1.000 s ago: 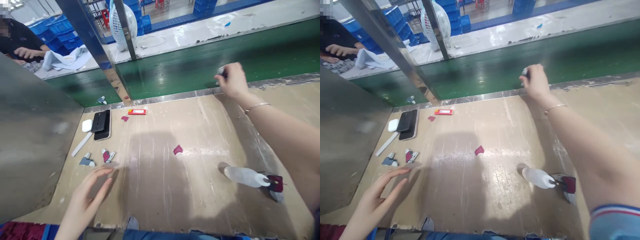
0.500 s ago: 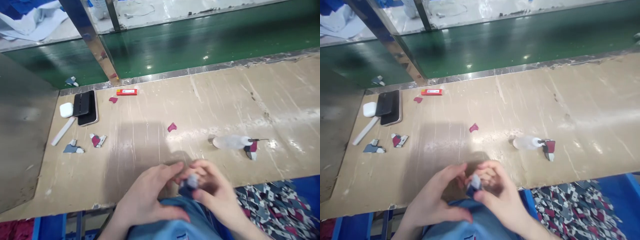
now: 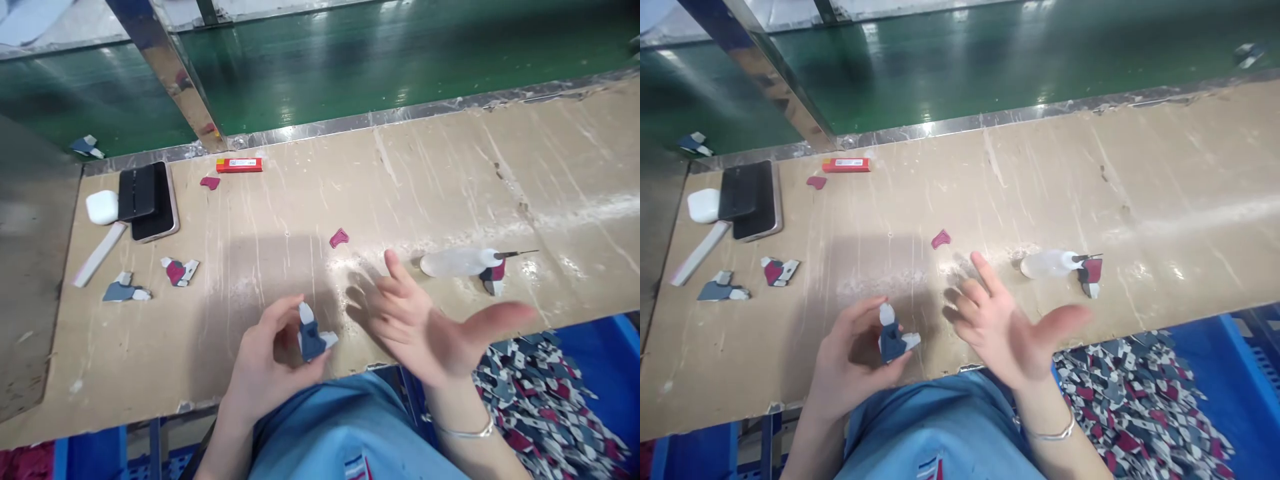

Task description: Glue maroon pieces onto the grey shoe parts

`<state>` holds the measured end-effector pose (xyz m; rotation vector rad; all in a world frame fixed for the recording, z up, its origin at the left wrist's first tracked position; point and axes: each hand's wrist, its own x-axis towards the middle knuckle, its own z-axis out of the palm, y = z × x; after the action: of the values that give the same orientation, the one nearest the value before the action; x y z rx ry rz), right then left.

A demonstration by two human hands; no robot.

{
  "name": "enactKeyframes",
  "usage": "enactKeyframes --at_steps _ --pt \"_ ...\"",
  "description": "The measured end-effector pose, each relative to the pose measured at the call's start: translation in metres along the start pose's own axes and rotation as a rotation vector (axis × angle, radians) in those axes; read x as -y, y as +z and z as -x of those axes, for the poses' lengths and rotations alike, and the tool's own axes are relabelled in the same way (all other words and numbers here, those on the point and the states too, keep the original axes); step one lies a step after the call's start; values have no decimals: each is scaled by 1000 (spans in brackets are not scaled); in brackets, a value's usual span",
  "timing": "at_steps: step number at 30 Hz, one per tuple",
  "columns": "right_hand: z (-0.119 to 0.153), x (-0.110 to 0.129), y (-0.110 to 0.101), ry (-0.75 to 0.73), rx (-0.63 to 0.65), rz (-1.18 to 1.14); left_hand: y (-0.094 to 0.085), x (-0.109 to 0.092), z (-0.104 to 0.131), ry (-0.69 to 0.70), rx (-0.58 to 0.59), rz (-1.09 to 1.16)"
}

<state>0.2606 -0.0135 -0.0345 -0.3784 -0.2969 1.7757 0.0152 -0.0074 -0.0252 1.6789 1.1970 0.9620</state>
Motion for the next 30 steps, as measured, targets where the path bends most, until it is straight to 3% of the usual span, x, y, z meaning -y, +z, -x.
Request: enactKeyframes --at_steps 2,4,6,8,9,11,15,18,22,30 --pt "0 27 -23 79 88 -514 0 4 2 -115 -13 53" --pt "-6 53 -43 328 52 -800 1 5 1 -219 -9 116" --pt "-14 69 -54 441 26 -982 0 2 -2 -330 -13 161" --pt "-21 69 -53 450 -4 -1041 0 -1 -4 -416 -16 184" --pt "-23 64 -48 410 -36 -975 0 -2 -5 -437 -10 199" --pt "-23 44 -30 236 -101 -605 -1 -3 -7 -446 16 234" --pt "-14 -5 5 -429 -261 710 -2 -4 -13 -443 58 270" --pt "-10 -26 12 -759 -294 1251 -4 -9 -17 -463 68 272" --pt "-10 -30 8 -860 -216 1546 -5 -15 -20 -485 67 283" --pt "-13 -31 6 -943 -142 1603 -3 -15 -18 -460 70 282"
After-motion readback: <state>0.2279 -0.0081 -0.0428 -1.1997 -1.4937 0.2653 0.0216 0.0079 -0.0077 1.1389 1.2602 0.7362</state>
